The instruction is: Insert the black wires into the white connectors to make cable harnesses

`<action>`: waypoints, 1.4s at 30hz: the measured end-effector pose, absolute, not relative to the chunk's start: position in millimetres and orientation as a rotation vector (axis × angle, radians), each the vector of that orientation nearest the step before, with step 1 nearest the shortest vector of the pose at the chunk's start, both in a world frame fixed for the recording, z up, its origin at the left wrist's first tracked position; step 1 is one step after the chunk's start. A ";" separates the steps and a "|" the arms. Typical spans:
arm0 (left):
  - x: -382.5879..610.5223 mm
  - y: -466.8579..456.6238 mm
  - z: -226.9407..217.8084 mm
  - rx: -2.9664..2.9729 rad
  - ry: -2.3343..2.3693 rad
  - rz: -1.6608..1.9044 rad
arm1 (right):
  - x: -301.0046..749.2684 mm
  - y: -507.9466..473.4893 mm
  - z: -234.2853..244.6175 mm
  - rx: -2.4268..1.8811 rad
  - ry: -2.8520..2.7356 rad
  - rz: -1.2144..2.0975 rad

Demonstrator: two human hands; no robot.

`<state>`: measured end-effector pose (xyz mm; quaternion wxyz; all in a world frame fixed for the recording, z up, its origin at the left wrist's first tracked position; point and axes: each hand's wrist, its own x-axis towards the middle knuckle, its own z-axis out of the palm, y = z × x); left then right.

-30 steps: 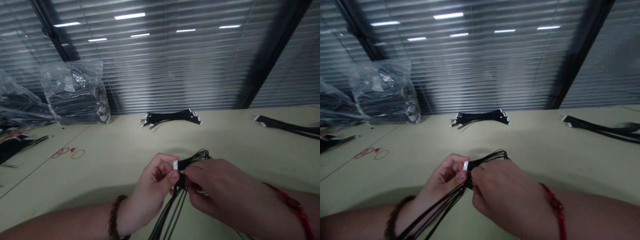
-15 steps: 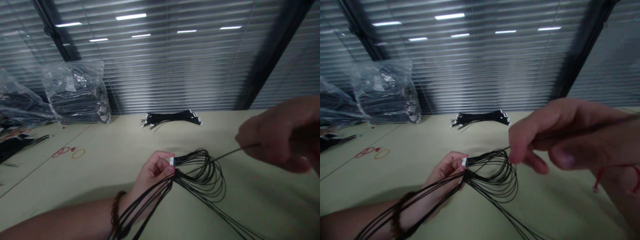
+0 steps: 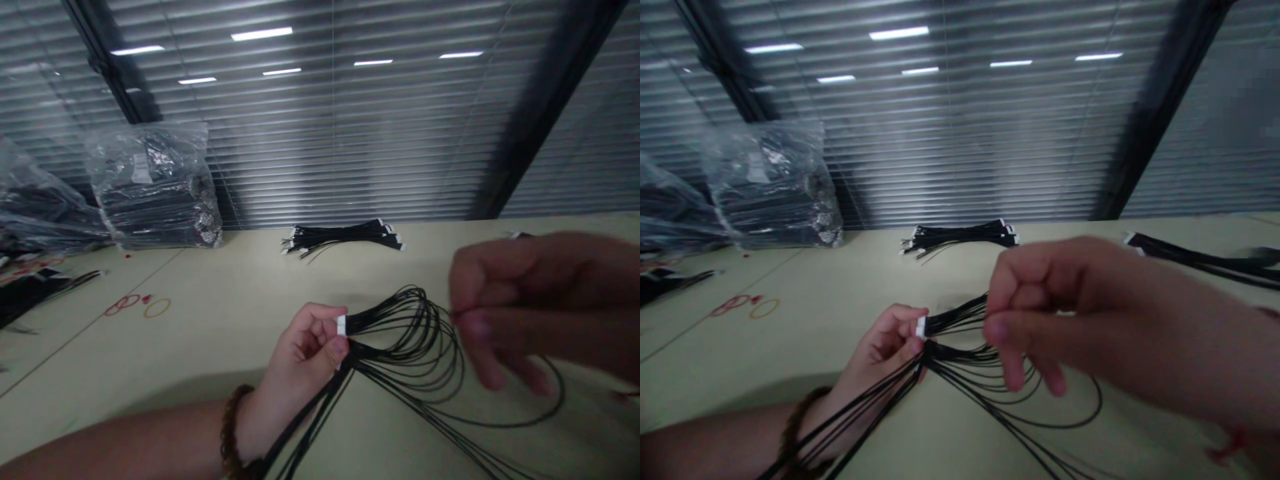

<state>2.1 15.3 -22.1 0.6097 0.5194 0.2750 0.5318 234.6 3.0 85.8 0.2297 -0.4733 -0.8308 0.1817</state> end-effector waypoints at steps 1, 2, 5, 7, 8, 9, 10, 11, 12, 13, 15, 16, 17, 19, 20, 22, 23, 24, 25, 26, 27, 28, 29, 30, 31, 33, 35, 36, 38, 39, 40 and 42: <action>1.6 14.6 -21.2 1.204 0.622 1.227 | 222.3 -1.7 82.0 -1.249 -2.368 0.629; 1.3 13.8 -20.2 1.203 0.607 1.229 | 211.1 -4.7 77.9 -1.215 -2.404 0.563; 1.5 11.8 -16.7 1.194 0.570 1.243 | 189.8 -7.1 65.2 -1.232 -2.460 0.285; 2.5 11.0 -14.8 1.194 0.555 1.245 | 186.7 -6.7 58.7 -1.226 -2.471 0.207; 3.1 10.6 -14.1 1.196 0.545 1.242 | 187.2 -6.6 56.5 -1.215 -2.473 0.203; 3.7 10.2 -13.4 1.197 0.535 1.237 | 188.4 -6.7 54.9 -1.208 -2.473 0.204; 4.2 9.9 -12.9 1.199 0.524 1.232 | 189.7 -6.9 53.9 -1.197 -2.470 0.201; 4.5 9.6 -12.6 1.202 0.514 1.229 | 190.9 -7.2 53.2 -1.188 -2.469 0.194; 4.8 9.4 -12.4 1.204 0.505 1.226 | 191.6 -7.5 52.8 -1.178 -2.475 0.188; 4.8 9.1 -12.5 1.206 0.499 1.222 | 191.8 -7.8 52.4 -1.168 -2.481 0.179; 4.5 8.9 -13.1 1.205 0.483 1.219 | 191.0 -8.1 51.8 -1.161 -2.486 0.158; 4.3 8.9 -13.5 1.203 0.476 1.218 | 190.1 -8.0 51.7 -1.166 -2.488 0.157; 4.0 8.9 -14.0 1.199 0.474 1.220 | 189.1 -7.9 51.8 -1.178 -2.484 0.157; 3.6 8.9 -14.6 1.195 0.479 1.223 | 186.9 -7.2 52.5 -1.184 -2.483 0.171; 3.4 8.9 -14.6 1.197 0.483 1.225 | 186.0 -6.9 53.1 -1.187 -2.486 0.184; 3.1 8.8 -13.6 1.206 0.487 1.227 | 184.9 -6.3 54.3 -1.182 -2.493 0.214; 2.9 8.6 -12.9 1.212 0.484 1.227 | 184.7 -6.1 54.8 -1.185 -2.497 0.232; 2.8 8.4 -12.1 1.216 0.483 1.222 | 184.9 -6.1 55.2 -1.182 -2.493 0.245; 2.7 8.2 -11.5 1.220 0.481 1.215 | 185.2 -6.3 55.5 -1.185 -2.486 0.258; 2.5 7.8 -11.2 1.222 0.481 1.208 | 185.6 -6.6 55.7 -1.175 -2.484 0.275; 2.4 7.5 -11.2 1.220 0.482 1.202 | 186.0 -7.1 55.9 -1.165 -2.483 0.291; 2.2 7.1 -11.6 1.219 0.482 1.198 | 186.3 -7.5 56.0 -1.158 -2.481 0.301; 2.1 6.7 -12.3 1.215 0.482 1.196 | 186.3 -7.9 56.1 -1.144 -2.484 0.308; 2.0 6.3 -13.2 1.213 0.480 1.197 | 186.0 -8.1 56.0 -1.137 -2.491 0.314; 2.0 6.0 -14.1 1.213 0.476 1.197 | 185.4 -8.1 55.8 -1.137 -2.497 0.314; 2.2 5.6 -15.5 1.219 0.469 1.181 | 183.4 -7.3 54.5 -1.148 -2.501 0.305; 2.8 5.9 -15.7 1.218 0.482 1.158 | 181.6 -5.8 52.5 -1.147 -2.515 0.296; 3.2 6.3 -15.3 1.211 0.503 1.150 | 181.2 -5.0 51.4 -1.152 -2.517 0.262; 4.3 7.4 -14.2 1.186 0.565 1.142 | 181.5 -3.9 49.6 -1.169 -2.518 0.137; 4.8 7.9 -13.7 1.174 0.595 1.140 | 182.2 -3.8 48.9 -1.177 -2.518 0.067; 5.2 8.2 -13.4 1.164 0.621 1.134 | 183.0 -3.9 48.3 -1.180 -2.517 0.004; 5.5 8.4 -13.4 1.159 0.658 1.111 | 184.2 -5.0 46.6 -1.170 -2.530 -0.043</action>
